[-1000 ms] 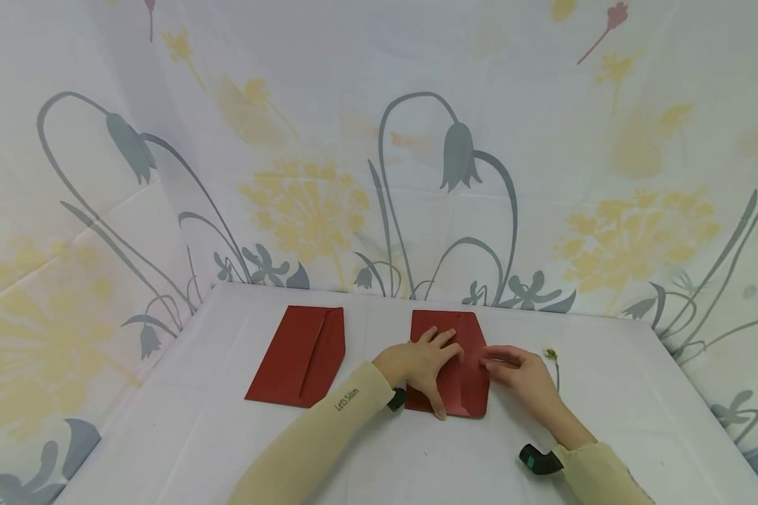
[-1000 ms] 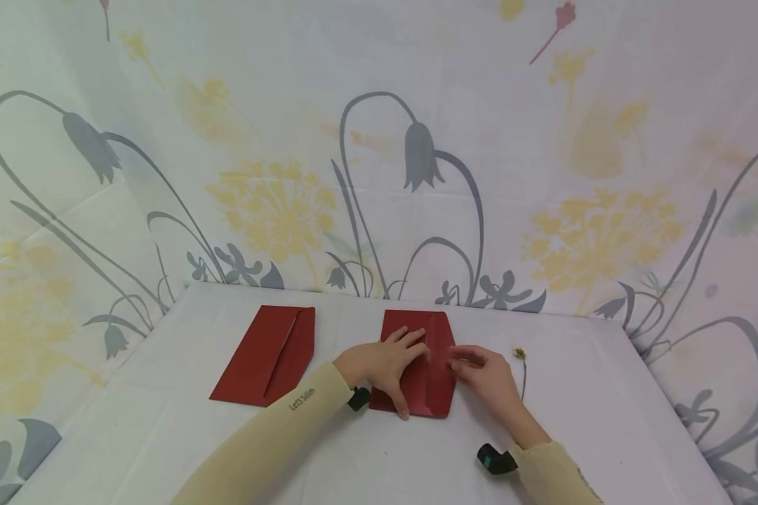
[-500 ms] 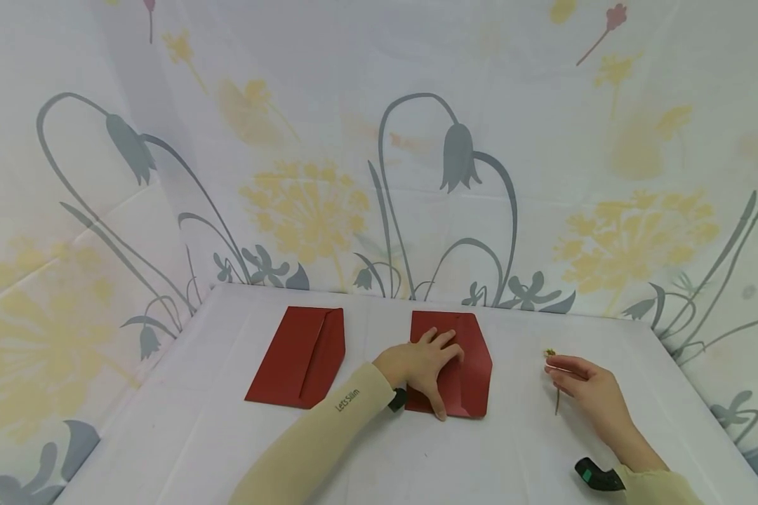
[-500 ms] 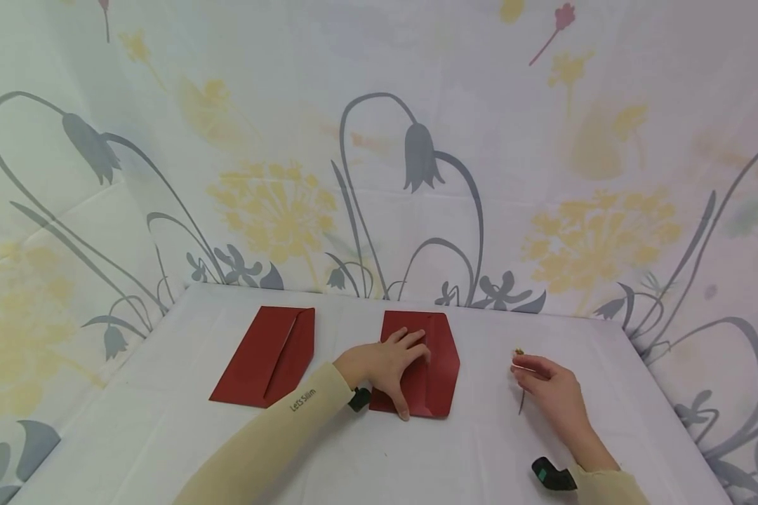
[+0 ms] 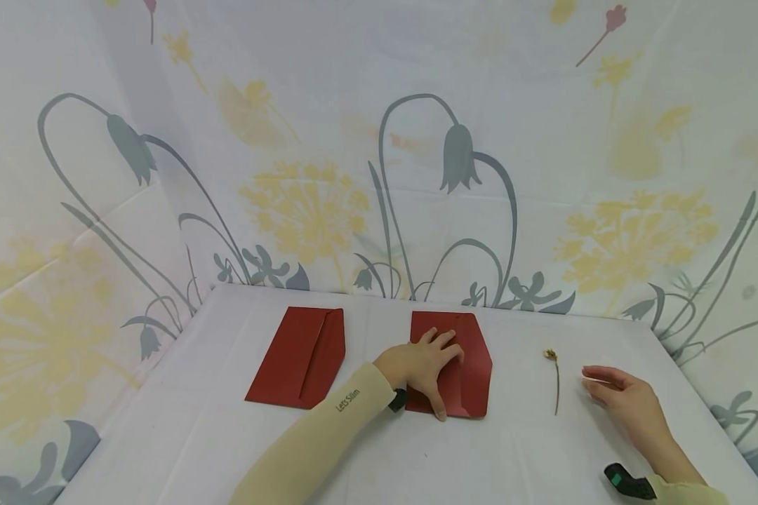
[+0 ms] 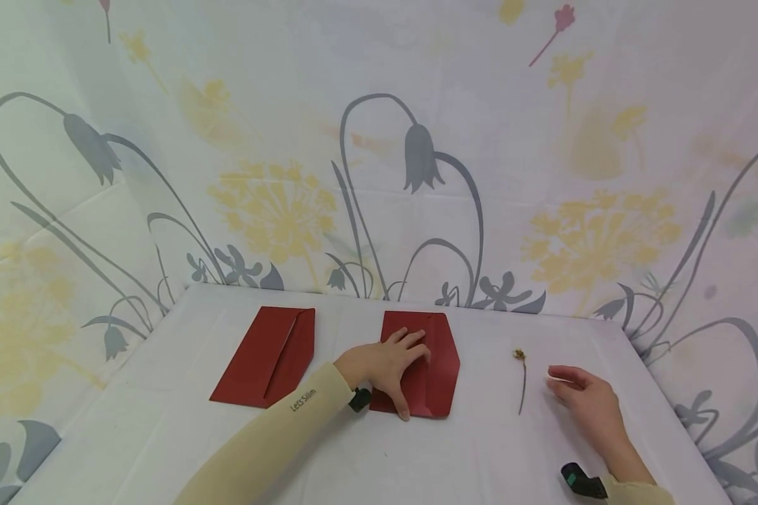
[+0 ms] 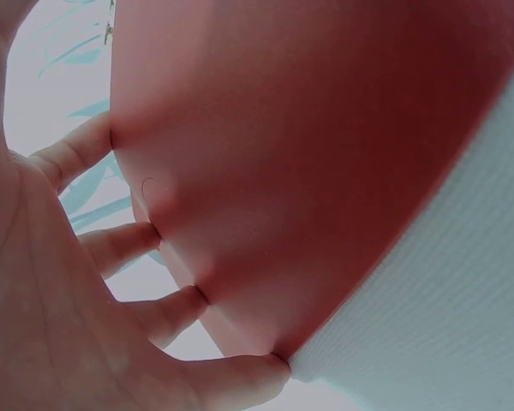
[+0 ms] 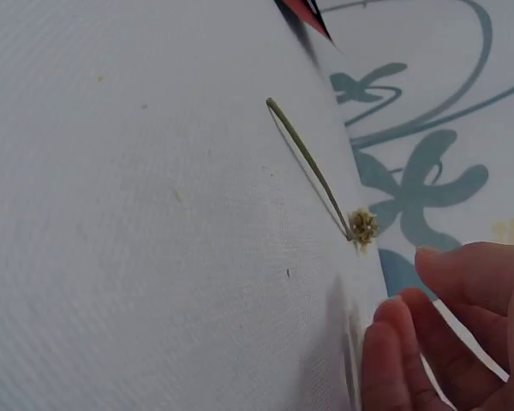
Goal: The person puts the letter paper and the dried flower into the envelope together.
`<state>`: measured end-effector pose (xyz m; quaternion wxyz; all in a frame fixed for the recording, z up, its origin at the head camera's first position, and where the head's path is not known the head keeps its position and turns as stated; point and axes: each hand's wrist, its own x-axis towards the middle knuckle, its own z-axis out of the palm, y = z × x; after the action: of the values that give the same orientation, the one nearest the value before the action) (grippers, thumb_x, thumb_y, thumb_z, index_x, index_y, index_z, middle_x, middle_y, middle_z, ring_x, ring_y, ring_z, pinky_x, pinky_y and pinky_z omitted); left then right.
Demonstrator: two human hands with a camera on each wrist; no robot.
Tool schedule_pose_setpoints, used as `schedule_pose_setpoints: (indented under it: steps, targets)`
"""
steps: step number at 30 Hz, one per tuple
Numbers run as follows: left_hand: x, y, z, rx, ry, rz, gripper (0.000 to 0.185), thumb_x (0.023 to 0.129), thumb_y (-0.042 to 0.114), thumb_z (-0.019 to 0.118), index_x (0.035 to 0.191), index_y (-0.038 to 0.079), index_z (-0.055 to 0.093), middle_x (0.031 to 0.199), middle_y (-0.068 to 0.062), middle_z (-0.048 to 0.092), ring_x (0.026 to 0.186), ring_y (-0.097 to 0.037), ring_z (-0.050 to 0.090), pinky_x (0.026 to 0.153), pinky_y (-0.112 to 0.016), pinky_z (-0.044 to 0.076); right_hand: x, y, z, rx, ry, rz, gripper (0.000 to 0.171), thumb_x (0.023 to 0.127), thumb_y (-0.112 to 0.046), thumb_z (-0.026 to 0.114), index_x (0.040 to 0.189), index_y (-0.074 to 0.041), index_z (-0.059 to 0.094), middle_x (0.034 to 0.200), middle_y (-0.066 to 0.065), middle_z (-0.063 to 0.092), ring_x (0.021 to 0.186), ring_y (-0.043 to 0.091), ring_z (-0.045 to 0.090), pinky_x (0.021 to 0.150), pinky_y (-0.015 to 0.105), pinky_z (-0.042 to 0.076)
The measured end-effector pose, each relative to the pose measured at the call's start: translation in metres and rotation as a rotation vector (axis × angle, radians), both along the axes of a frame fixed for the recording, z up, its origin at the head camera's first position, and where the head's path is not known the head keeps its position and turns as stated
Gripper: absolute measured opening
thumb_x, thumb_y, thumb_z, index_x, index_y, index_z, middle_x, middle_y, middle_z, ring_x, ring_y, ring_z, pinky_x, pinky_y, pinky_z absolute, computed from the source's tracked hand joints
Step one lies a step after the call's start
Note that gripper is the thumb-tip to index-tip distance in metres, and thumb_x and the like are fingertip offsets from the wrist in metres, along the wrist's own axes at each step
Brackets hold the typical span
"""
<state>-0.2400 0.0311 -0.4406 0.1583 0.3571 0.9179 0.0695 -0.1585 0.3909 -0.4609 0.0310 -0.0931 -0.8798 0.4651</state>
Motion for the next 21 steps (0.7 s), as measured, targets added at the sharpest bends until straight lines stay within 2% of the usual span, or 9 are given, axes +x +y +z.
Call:
schedule_pose_setpoints:
  steps: [4, 9, 13, 18, 21]
  targets:
    - [0.0, 0.0, 0.0, -0.002, -0.001, -0.001, 0.088, 0.06, 0.061, 0.089, 0.129, 0.035, 0.042, 0.165, 0.003, 0.013, 0.15, -0.033, 0.01, 0.1, -0.052, 0.046, -0.003, 0.003, -0.002, 0.13, -0.082, 0.058, 0.056, 0.092, -0.033, 0.072, 0.129, 0.007, 0.059, 0.111, 0.012, 0.071, 0.081, -0.011, 0.054, 0.067, 0.022, 0.05]
    - [0.0, 0.0, 0.001, -0.01, 0.003, -0.005, 0.088, 0.06, 0.061, 0.088, 0.129, 0.035, 0.041, 0.165, 0.002, 0.013, 0.15, -0.033, 0.01, 0.098, -0.049, 0.048, -0.008, -0.002, 0.0, 0.197, -0.068, 0.143, 0.057, 0.09, -0.031, 0.075, 0.129, 0.008, 0.058, 0.111, 0.016, 0.07, 0.088, 0.0, 0.059, 0.069, 0.02, 0.048]
    - [0.0, 0.001, 0.001, -0.011, 0.001, -0.008, 0.088, 0.06, 0.061, 0.088, 0.13, 0.034, 0.042, 0.165, 0.002, 0.014, 0.15, -0.033, 0.01, 0.097, -0.048, 0.049, -0.01, -0.008, 0.001, 0.276, -0.043, 0.166, 0.056, 0.086, -0.03, 0.079, 0.125, 0.007, 0.062, 0.107, 0.014, 0.069, 0.088, 0.012, 0.062, 0.068, 0.023, 0.046]
    - [0.001, 0.001, 0.002, -0.022, -0.006, 0.002, 0.089, 0.06, 0.062, 0.088, 0.13, 0.035, 0.041, 0.165, 0.002, 0.012, 0.151, -0.033, 0.01, 0.097, -0.048, 0.049, -0.01, -0.014, -0.001, 0.355, -0.004, 0.172, 0.05, 0.084, -0.029, 0.081, 0.119, 0.003, 0.066, 0.097, 0.005, 0.069, 0.082, 0.013, 0.06, 0.067, 0.027, 0.045]
    - [0.001, 0.001, 0.003, -0.023, -0.006, 0.006, 0.089, 0.061, 0.061, 0.088, 0.131, 0.035, 0.041, 0.165, 0.002, 0.012, 0.151, -0.033, 0.009, 0.098, -0.048, 0.049, -0.01, -0.016, 0.0, 0.361, 0.008, 0.169, 0.047, 0.085, -0.029, 0.08, 0.117, 0.002, 0.068, 0.094, 0.003, 0.069, 0.081, 0.013, 0.058, 0.067, 0.028, 0.043]
